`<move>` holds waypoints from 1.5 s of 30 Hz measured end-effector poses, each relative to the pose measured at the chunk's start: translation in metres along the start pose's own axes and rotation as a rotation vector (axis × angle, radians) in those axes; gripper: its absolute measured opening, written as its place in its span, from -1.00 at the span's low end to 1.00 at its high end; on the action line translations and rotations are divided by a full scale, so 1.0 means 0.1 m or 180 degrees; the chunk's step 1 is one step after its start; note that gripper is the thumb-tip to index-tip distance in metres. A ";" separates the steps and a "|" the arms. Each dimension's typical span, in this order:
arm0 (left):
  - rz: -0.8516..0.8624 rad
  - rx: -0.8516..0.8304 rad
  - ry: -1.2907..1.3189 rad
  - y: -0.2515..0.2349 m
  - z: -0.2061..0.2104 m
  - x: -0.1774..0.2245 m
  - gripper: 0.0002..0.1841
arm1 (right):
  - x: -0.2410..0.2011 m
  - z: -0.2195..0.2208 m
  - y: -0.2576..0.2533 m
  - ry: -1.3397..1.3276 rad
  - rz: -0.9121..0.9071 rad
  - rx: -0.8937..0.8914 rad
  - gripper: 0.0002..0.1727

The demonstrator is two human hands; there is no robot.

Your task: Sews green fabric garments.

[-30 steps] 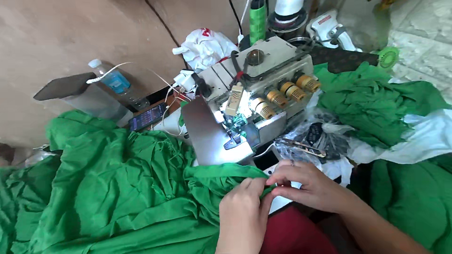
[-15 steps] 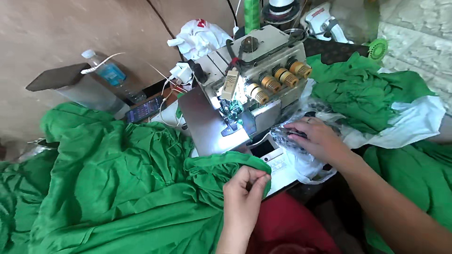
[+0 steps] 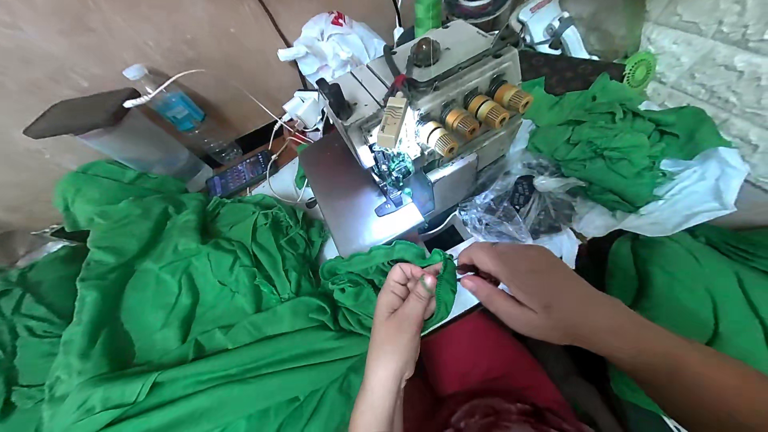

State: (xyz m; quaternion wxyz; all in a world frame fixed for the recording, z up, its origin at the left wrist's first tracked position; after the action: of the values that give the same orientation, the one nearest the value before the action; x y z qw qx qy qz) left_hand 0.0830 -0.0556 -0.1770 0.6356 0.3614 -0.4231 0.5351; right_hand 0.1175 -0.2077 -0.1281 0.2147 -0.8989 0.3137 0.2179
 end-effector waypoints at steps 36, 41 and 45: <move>-0.2361 -0.1404 -0.3797 1.37 -0.04 -0.44 -0.26 | 1.24 -0.11 -0.04 0.0804 0.1344 0.0082 -0.60; -0.1178 -0.0875 -0.4043 1.30 -0.18 0.37 -0.88 | 0.78 -0.14 -0.07 0.0605 0.0187 0.0328 -0.46; -0.0274 0.0015 -0.4008 0.98 -0.21 0.78 -0.67 | 0.26 0.00 -0.07 0.0163 -0.0801 -0.0127 -0.37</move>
State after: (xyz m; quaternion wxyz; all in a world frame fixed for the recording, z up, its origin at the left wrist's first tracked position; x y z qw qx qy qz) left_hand -0.0049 0.0088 -0.1126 0.2849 0.6252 -0.7000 0.1947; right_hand 0.1401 -0.2153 -0.1398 0.2144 -0.9405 0.1994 0.1725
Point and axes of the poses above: each hand's wrist, its own y-axis away from the middle knuckle, its own z-axis out of the palm, x = y × z, the point moved 7 cm from there along -y, towards the middle knuckle, and after that the axes turned 10 degrees about -x, right-handed, at the moved point
